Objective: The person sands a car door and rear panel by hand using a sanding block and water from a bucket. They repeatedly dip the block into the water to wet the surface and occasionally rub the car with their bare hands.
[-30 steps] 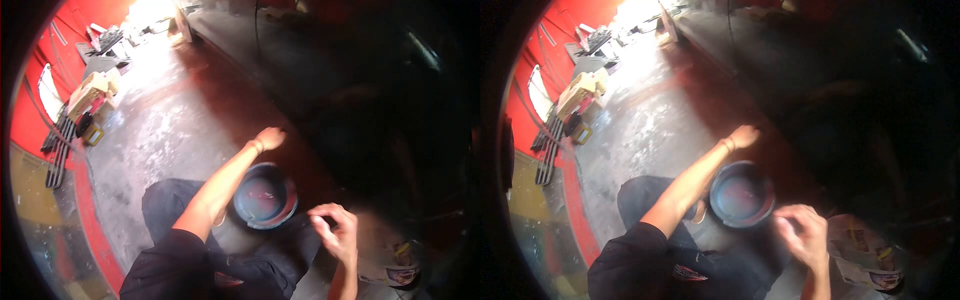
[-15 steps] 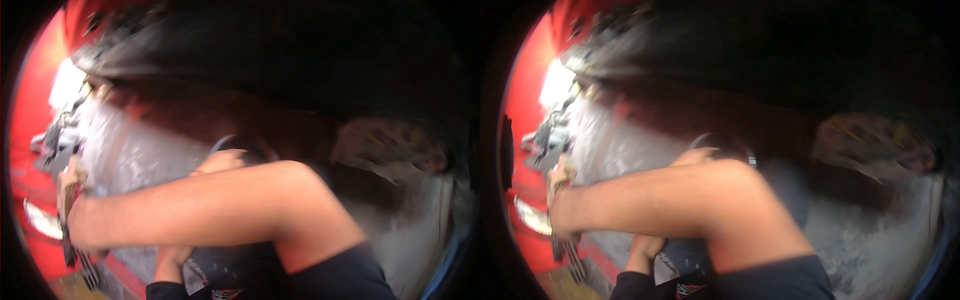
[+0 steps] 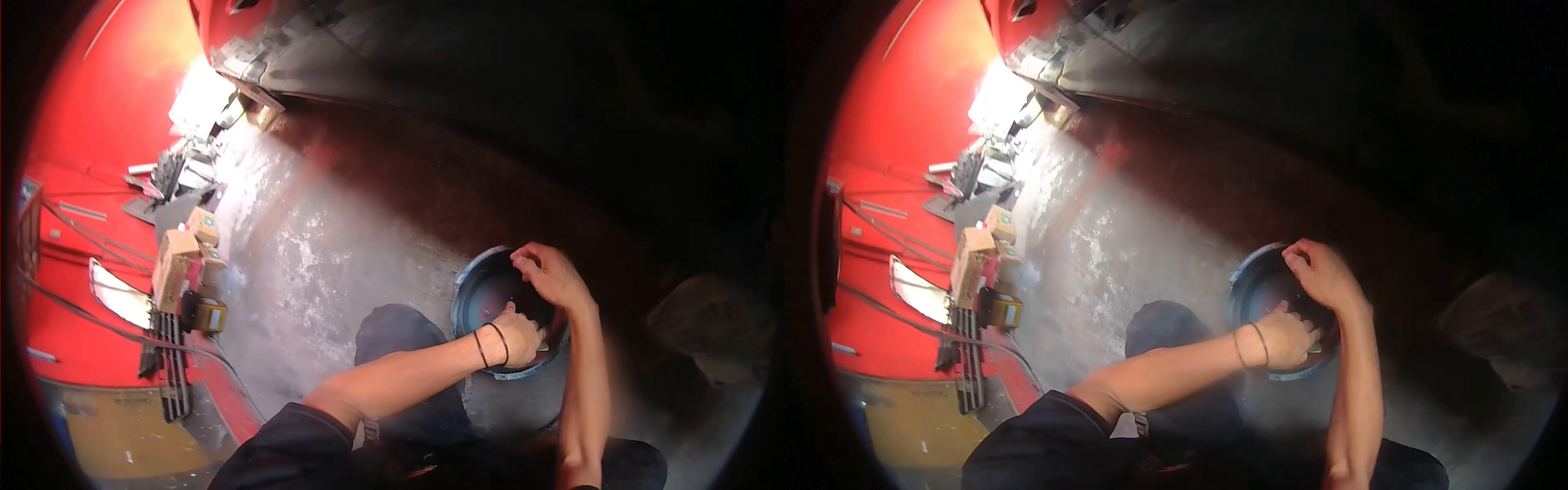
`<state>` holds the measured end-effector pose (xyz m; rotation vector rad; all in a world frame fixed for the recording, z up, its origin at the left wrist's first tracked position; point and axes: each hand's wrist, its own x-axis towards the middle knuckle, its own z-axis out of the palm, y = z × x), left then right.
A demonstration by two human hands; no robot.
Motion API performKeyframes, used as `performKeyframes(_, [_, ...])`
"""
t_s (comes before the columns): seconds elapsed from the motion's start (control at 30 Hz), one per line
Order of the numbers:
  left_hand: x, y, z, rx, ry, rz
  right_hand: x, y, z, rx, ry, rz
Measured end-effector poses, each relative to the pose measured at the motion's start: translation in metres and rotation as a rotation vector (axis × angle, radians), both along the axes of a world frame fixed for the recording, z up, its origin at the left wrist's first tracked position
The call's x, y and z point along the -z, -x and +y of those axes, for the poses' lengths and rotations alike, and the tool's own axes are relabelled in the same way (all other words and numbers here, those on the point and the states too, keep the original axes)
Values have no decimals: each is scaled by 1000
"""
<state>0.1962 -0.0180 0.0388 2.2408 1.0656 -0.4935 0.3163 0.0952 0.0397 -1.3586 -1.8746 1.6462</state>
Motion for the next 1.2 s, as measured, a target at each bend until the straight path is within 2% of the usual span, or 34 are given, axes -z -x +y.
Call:
performKeyframes(0.03, [-3,-4,-1,-36,11,8,22,-7,-9,38,6,94])
performKeyframes(0.1, [-7,-19,1,-105,27,18,51,-24,-23,44,81,109])
performKeyframes(0.13, [6,-20,-3,-97,-20,-1,70,-25,-29,56,126,122])
performKeyframes(0.27, [19,-32,-3,-123,81,139,109,-25,-43,-41,6,15])
performKeyframes(0.33, [30,-40,-9,-116,76,181,120,-26,-48,-118,-42,-118])
performKeyframes(0.4, [32,-45,-13,-51,85,205,122,-22,-53,-219,-56,-284])
performKeyframes(0.5, [24,-64,-4,46,385,397,103,-27,-59,-636,-90,-575])
performKeyframes(0.53, [18,-65,-3,76,368,384,105,-30,-65,-655,-87,-571])
performKeyframes(0.63, [25,-56,-9,-130,606,357,88,-53,-80,-704,49,-627])
performKeyframes(0.73, [33,-31,-23,-184,556,223,107,-56,-97,-832,89,-669])
performKeyframes(0.8, [42,-21,-34,-126,472,139,111,-59,-102,-867,109,-693])
performKeyframes(0.83, [45,-21,-40,-89,426,95,118,-62,-99,-875,124,-711])
performKeyframes(0.87, [47,-21,-50,-135,353,-45,127,-65,-90,-871,316,-717])
performKeyframes(0.93, [10,-33,-59,-157,251,-85,157,-76,-73,-853,699,-718])
performKeyframes(1.03, [-33,-38,-69,-342,170,-273,195,-88,-61,-720,758,-834])
performKeyframes(1.13, [-79,-28,-66,-589,122,-502,335,-124,-84,-484,249,-690])
performKeyframes(1.17, [-91,-20,-63,-671,98,-571,365,-127,-86,-391,340,-652])
performKeyframes(1.2, [-88,-12,-62,-759,89,-547,369,-129,-90,-293,439,-614])
